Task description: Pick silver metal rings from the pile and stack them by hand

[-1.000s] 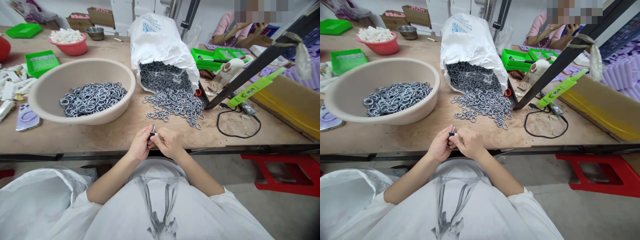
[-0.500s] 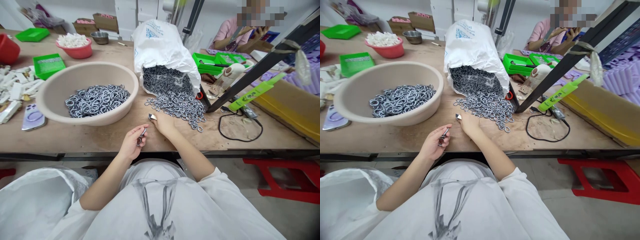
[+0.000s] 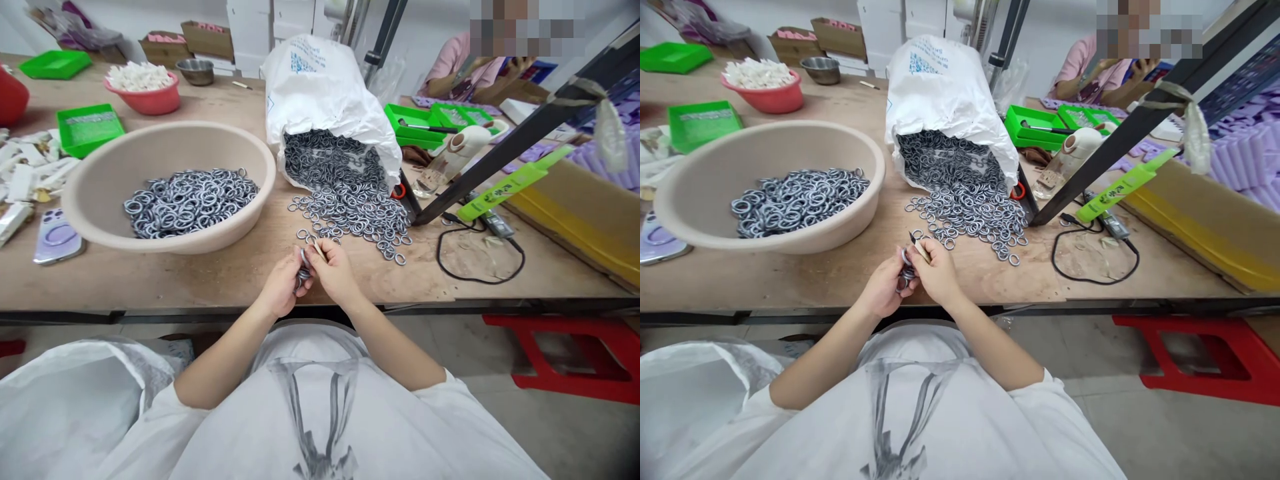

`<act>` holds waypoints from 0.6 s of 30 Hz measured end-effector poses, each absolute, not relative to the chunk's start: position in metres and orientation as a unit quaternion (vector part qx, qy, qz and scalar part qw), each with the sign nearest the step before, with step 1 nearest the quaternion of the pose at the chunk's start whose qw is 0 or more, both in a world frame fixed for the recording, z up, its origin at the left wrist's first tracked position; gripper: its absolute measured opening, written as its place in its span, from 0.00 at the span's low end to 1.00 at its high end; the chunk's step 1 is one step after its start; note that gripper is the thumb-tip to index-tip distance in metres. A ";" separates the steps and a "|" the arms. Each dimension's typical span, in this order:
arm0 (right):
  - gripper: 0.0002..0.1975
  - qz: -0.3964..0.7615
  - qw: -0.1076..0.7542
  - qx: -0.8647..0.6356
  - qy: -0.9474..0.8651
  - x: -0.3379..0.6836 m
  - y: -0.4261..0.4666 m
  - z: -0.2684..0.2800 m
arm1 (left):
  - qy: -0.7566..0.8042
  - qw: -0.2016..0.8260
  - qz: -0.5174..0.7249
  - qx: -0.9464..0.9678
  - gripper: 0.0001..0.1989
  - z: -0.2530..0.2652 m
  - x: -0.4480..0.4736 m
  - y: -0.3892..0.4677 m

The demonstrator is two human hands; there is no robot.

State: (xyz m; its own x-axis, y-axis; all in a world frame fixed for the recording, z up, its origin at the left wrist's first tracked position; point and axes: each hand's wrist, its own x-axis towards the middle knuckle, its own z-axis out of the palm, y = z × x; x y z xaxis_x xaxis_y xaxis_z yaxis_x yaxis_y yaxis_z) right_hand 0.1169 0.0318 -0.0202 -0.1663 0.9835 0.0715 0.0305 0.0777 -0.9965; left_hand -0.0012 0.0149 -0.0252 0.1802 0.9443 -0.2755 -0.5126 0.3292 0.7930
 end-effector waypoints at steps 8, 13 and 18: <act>0.18 0.483 0.494 -0.407 -0.597 0.123 0.031 -0.021 | 0.399 0.678 0.540 0.300 0.25 -0.024 -0.002 0.011; 0.20 0.447 0.474 -0.412 -0.637 0.128 0.030 -0.019 | 0.378 0.701 0.533 0.286 0.26 -0.019 -0.003 0.006; 0.25 0.294 0.396 -0.423 -0.760 0.136 0.023 -0.009 | 0.366 0.707 0.547 0.260 0.26 -0.010 -0.006 0.006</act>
